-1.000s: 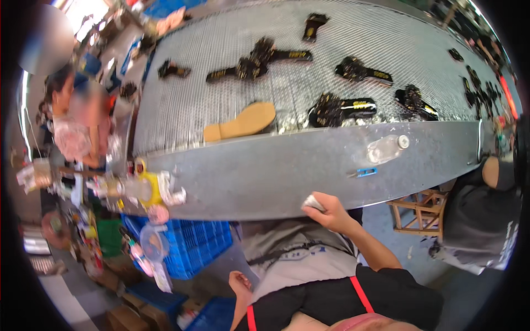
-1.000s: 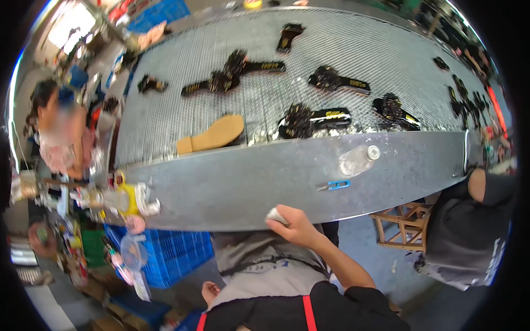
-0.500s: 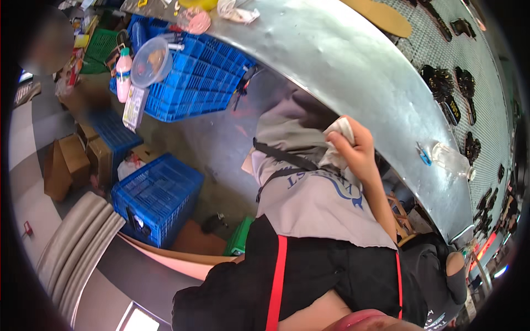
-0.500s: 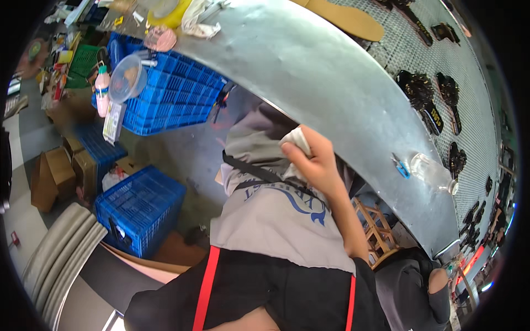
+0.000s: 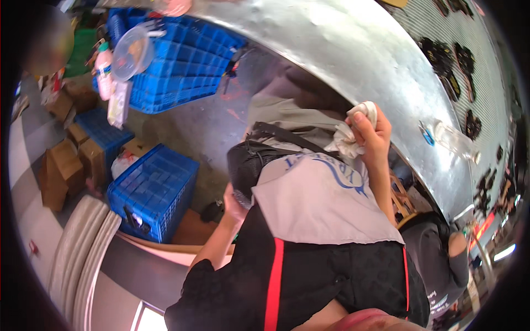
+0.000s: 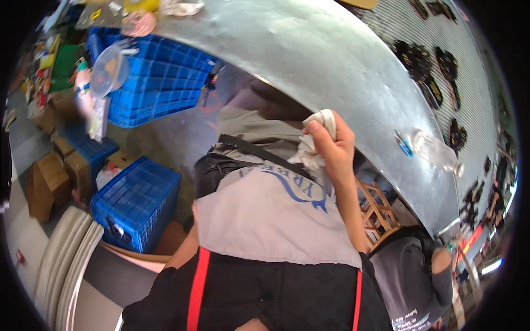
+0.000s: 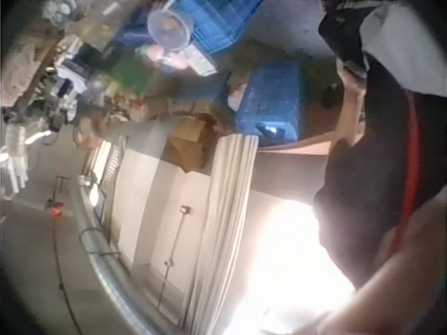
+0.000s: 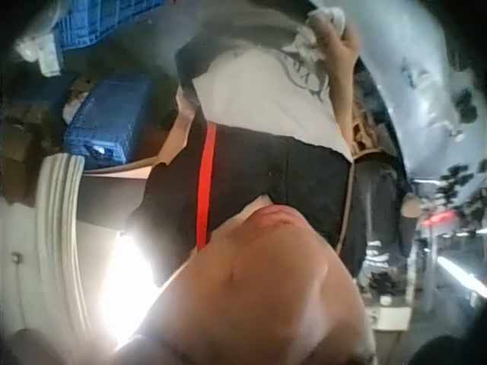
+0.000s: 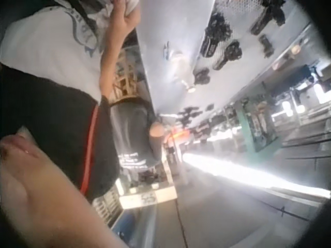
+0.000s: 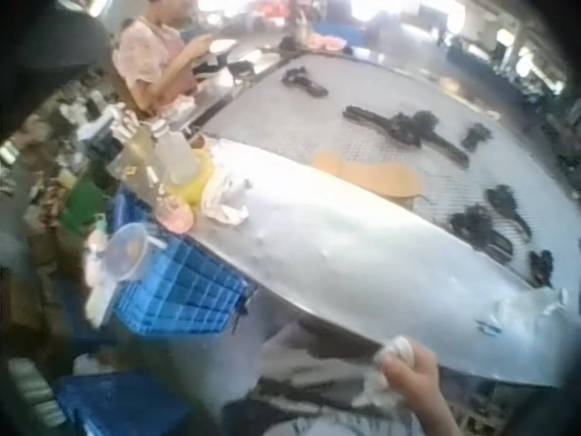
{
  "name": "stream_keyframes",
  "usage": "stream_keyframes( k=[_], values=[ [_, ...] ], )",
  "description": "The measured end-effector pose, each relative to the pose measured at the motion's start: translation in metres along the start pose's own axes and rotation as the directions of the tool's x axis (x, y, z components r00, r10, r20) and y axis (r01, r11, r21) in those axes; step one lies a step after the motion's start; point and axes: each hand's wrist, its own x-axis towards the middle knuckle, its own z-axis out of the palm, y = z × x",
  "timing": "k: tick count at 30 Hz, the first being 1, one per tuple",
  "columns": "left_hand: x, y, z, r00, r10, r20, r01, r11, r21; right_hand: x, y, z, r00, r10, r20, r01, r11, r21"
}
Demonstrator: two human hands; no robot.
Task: Cleaning and wiping down black sandals with a cloth and cleaning agent at a manufacturing workstation.
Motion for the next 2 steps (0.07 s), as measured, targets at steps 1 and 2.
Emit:
stream_keyframes(
  k=[1, 2],
  values=[
    [0.0042, 0.0041, 0.0013, 0.932, 0.148, -0.33, -0.101, 0.983, 0.156, -0.0017, 0.0009, 0.0003, 1.0, 0.005, -0.014, -0.005, 1.0, -0.017],
    [0.0077, 0.0024, -0.0003, 0.742, 0.313, -0.593, -0.115, 0.931, 0.347, -0.0045, 0.0017, -0.0035, 0.999, 0.02, -0.041, -0.02, 1.0, 0.013]
  ],
)
